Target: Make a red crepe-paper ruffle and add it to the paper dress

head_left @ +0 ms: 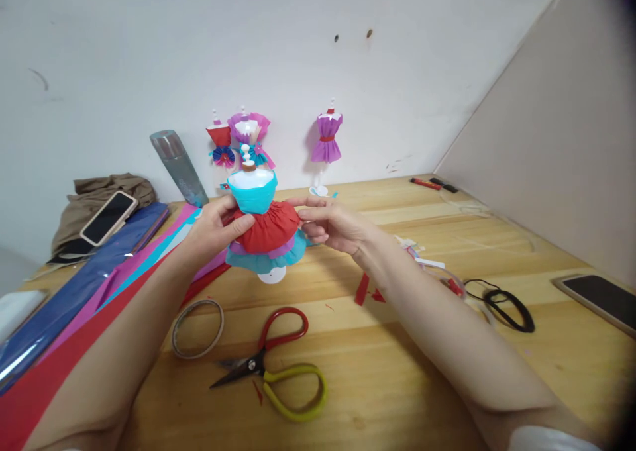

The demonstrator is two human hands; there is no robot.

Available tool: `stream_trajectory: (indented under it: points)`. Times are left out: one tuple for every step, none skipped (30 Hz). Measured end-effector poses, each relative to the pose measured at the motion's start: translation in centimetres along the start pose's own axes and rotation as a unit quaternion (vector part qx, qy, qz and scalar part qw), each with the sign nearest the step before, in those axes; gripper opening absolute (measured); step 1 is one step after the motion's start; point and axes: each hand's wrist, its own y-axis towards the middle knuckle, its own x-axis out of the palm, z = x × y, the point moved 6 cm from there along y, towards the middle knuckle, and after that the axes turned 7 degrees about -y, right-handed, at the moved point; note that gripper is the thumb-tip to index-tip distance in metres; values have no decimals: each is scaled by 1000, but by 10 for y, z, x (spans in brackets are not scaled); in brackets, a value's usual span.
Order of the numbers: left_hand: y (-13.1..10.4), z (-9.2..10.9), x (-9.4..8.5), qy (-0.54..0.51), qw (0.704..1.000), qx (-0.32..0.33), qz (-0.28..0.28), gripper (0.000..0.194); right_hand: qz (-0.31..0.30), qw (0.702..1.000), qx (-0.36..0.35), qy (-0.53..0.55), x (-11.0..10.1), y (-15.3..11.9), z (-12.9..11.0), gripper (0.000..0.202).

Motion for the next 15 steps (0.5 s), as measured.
stream_trajectory:
  points:
    - [0, 1, 0, 3, 1000, 8, -1, 44, 25, 999, -11, -31, -4, -1, -3, 36]
    - [1, 2, 0, 5, 1000, 17, -1, 45, 62, 996, -26, -63, -8, -2, -7, 34]
    - [1, 2, 0, 6, 1000, 26, -2, 46, 105, 989, -47, -94, -12, -5, -12, 31]
    - [2, 3, 0, 6, 999, 34, -5, 47, 147, 979, -73, -121, -16, -9, -19, 29]
    - [2, 4, 0, 6, 999, 41, -9, 47, 180, 968, -102, -144, -17, -14, -25, 26]
    - [2, 5, 0, 7, 999, 44, -14, 47, 200, 957, -133, -163, -16, -19, -32, 23]
    - [2, 6, 0, 10, 999, 45, -20, 46, 207, 947, -162, -182, -13, -23, -38, 20]
    - [1, 7, -1, 16, 999, 44, -25, 46, 206, 939, -187, -202, -9, -28, -43, 17]
    - [0, 9, -3, 23, 998, 43, -27, 45, 201, 931, -209, -223, -5, -32, -47, 16]
    - [0, 10, -5, 28, 998, 42, -27, 45, 196, 922, -230, -244, -1, -35, -50, 15]
    - [-1, 11, -8, 29, 998, 40, -24, 46, 193, 912, -249, -263, 3, -38, -53, 14]
    - [-2, 12, -11, 27, 999, 35, -19, 47, 193, 902, -267, -279, 5, -41, -54, 14]
    - [-2, 13, -14, 24, 999, 29, -9, 47, 195, 893, -282, -292, 7, -43, -56, 14]
    - [-3, 13, -18, 23, 999, 22, 4, 47, 198, 885, -295, -302, 8, -45, -56, 14]
    - [-3, 13, -22, 23, 999, 17, 21, 46, 201, 877, -307, -309, 9, -47, -56, 14]
